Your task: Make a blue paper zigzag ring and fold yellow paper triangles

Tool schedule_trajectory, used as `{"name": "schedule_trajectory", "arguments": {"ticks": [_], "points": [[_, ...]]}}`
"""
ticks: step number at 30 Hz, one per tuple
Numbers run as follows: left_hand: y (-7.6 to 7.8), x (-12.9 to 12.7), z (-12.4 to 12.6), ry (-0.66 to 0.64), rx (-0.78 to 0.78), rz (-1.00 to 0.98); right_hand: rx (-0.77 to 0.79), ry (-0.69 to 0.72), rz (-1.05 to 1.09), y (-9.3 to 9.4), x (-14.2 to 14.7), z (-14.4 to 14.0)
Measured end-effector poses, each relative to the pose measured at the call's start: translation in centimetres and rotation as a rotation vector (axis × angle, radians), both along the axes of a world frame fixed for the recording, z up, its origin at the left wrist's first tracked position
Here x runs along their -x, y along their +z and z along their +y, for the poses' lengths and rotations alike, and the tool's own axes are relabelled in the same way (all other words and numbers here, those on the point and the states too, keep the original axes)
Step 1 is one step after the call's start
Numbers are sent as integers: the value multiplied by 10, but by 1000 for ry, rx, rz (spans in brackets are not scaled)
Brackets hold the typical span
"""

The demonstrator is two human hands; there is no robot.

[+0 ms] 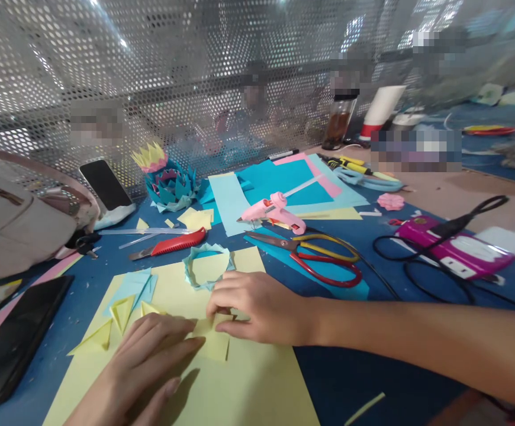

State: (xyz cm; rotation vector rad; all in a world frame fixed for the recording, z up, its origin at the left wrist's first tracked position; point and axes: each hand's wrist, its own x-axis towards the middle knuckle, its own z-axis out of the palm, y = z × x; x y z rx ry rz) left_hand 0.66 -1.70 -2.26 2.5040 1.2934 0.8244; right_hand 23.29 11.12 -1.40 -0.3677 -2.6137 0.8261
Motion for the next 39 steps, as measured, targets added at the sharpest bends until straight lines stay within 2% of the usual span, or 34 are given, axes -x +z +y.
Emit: {"name": "schedule_trajectory", "arguments": {"ticks": [10,15,21,24,30,34,39], "points": [[2,0,1,-31,-19,5,103,-94,19,1,-2,-3],[1,-1,1,-16,-108,21,59,-84,16,3,-1,-3],[0,-2,2,-24,-103,24,46,-46,37,4,0,-2],[1,-1,2,-26,-113,36,15,13,42,3,-1,0],[3,-1,0,-11,-209,80,-147,248,92,3,-4,7],[-5,-2,1,-8,-316,63,-225,326,103,3,-5,12],[-15,-2,5,-49,-451,38,-246,395,122,3,-4,16]]}}
